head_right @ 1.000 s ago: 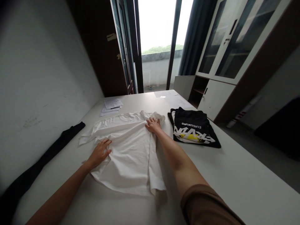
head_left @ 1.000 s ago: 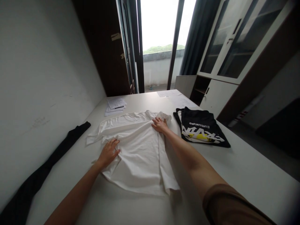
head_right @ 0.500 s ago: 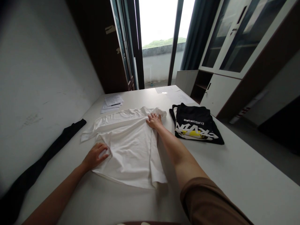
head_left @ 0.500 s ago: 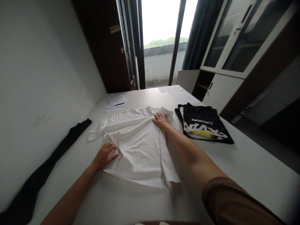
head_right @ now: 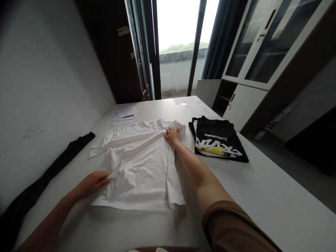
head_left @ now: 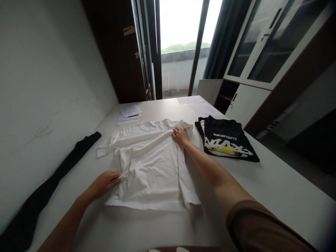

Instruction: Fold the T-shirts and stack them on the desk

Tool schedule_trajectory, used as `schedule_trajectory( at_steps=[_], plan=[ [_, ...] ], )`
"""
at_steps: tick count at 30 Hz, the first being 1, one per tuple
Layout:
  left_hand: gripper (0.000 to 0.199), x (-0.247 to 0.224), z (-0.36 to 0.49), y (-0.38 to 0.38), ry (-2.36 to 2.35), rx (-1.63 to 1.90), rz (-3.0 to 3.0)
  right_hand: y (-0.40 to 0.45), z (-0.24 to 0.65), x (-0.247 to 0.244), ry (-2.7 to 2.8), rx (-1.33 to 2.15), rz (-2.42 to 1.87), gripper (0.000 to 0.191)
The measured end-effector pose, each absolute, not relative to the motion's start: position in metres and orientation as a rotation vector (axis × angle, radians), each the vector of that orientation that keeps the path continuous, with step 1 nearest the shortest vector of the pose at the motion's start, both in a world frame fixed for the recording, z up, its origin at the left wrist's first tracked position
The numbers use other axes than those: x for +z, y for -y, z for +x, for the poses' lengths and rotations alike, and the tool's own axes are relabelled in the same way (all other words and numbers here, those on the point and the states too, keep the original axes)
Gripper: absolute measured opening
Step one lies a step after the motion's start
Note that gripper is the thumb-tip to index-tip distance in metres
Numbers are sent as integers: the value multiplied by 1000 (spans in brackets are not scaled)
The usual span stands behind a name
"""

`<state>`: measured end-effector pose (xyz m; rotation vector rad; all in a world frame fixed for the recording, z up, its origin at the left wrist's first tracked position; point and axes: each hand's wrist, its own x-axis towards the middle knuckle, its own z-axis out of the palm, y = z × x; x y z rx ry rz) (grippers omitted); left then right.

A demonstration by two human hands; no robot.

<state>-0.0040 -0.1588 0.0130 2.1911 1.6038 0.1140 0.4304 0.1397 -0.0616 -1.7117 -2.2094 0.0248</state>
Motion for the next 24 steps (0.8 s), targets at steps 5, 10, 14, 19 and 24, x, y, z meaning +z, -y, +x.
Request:
schedule_trajectory(
  at_steps=[5, 10, 14, 19, 24],
  plan=[
    [37, 28, -30, 183, -1584, -123, 1927, -140, 430, -62, 2219, 5, -1723, 44],
    [42, 54, -13, 195, -1428, -209, 1742, -136, 430, -59, 2227, -53, -1711, 40],
    [40, 88, 25, 202, -1199, -165, 1715, -134, 431, -60, 2272, -86, -1695, 40],
    [39, 93, 48, 170, -1350, -3, 2011, -127, 436, -63, 2435, -101, -1611, 51],
    [32, 67, 74, 116, -1478, 330, 2216, -112, 442, -61, 2419, -181, -1500, 44]
  ],
)
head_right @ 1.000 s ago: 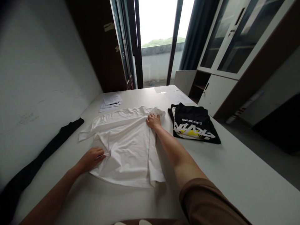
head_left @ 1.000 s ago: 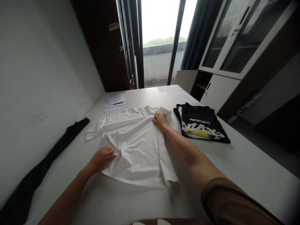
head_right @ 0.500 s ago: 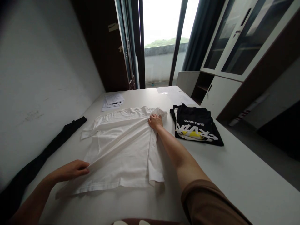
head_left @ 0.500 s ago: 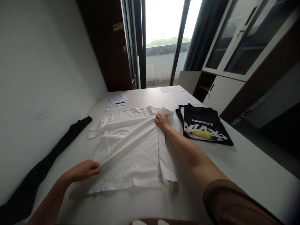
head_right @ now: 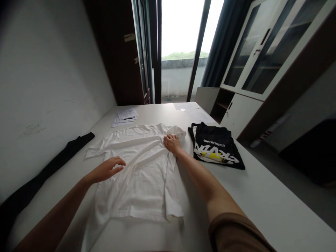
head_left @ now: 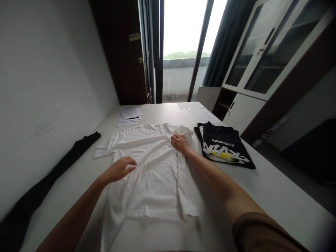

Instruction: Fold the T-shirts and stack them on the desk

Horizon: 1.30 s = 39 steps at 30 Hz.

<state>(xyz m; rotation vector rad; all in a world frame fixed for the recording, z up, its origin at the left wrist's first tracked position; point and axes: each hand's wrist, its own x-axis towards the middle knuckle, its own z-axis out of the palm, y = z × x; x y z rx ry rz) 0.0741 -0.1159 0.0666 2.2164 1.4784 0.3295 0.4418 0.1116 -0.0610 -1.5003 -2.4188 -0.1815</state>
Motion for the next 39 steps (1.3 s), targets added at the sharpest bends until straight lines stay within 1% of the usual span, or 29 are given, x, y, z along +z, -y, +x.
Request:
schedule_trajectory(
  at_steps=[2, 5, 6, 9, 10, 11, 13, 14, 17, 19, 22, 25, 27, 31, 34, 36, 39],
  plan=[
    [28, 59, 100, 110, -1406, 379, 2316, -109, 443, -59, 2402, -168, -1488, 42],
    [26, 47, 153, 121, -1053, 245, 2465, -111, 442, -58, 2378, -106, -1542, 42],
    [29, 42, 172, 127, -957, 194, 2523, -112, 442, -58, 2376, -87, -1551, 43],
    [49, 23, 224, 145, -835, 98, 2738, -114, 442, -60, 2371, -52, -1543, 43],
    [46, 17, 238, 148, -812, 68, 2796, -114, 443, -61, 2368, -45, -1545, 44],
    [37, 12, 250, 150, -786, 35, 2842, -113, 443, -61, 2370, -37, -1552, 44],
    [14, 4, 268, 150, -721, -28, 2890, -112, 444, -61, 2407, -23, -1570, 47],
    [7, 3, 274, 148, -687, -56, 2896, -112, 444, -60, 2444, -18, -1579, 49],
    [9, 7, 282, 142, -610, -103, 2854, -119, 441, -48, 2578, 11, -1606, 54],
    [13, 12, 285, 140, -569, -118, 2799, -128, 435, -36, 2635, 90, -1679, 54],
    [19, 16, 294, 144, -522, -132, 2728, -141, 421, -22, 2621, 190, -1808, 51],
    [20, 11, 310, 151, -532, -147, 2710, -141, 407, -20, 2535, 187, -1882, 45],
    [21, 4, 319, 157, -578, -117, 2716, -133, 402, -26, 2477, 142, -1880, 45],
    [16, -9, 326, 165, -720, 59, 2666, -112, 404, -41, 2382, -85, -1651, 39],
    [13, -11, 312, 160, -719, 234, 2624, -105, 417, -44, 2336, -120, -1559, 33],
    [11, -10, 293, 144, -788, 401, 2559, -106, 430, -45, 2296, -83, -1596, 30],
    [13, -8, 257, 97, -1095, 678, 2373, -113, 452, -45, 2093, -96, -1742, 31]
  ],
)
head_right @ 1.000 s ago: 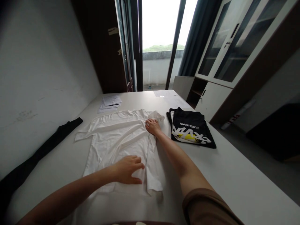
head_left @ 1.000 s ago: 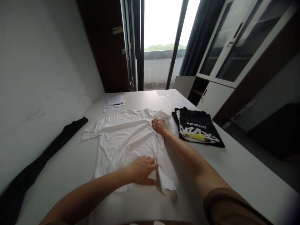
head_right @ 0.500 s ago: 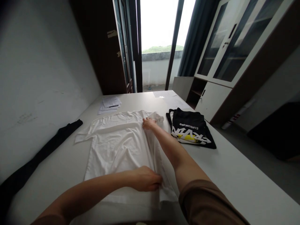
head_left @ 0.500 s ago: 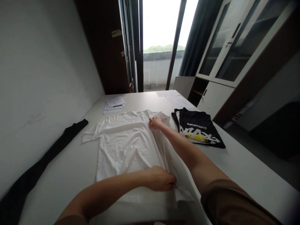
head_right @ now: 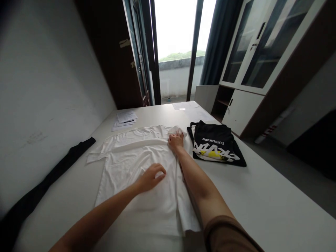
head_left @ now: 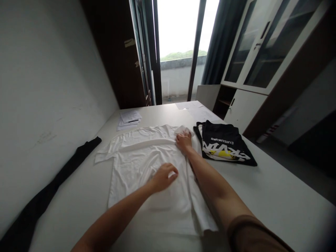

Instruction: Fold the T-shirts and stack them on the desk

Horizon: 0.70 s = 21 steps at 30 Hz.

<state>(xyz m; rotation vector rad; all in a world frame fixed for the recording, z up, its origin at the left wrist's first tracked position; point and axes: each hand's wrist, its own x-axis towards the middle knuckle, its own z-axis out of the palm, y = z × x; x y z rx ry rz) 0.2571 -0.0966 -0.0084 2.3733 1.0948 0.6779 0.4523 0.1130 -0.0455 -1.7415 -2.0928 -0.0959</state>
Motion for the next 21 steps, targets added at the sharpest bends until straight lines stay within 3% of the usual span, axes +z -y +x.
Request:
schedule_trajectory(
  at_steps=[4, 7, 12, 21],
  plan=[
    [17, -11, 203, 18, -1715, 830, 2229, -120, 470, -48, 1878, -105, -1877, 35],
    [21, -20, 164, -25, -2036, 749, 2215, -120, 474, -47, 1806, -178, -1884, 37],
    [39, -43, 116, -59, -2094, 478, 2282, -117, 480, -44, 1648, -298, -1920, 38],
    [59, -69, 66, -76, -2358, 246, 2113, -121, 496, -49, 1572, -99, -1993, 41]
  ],
)
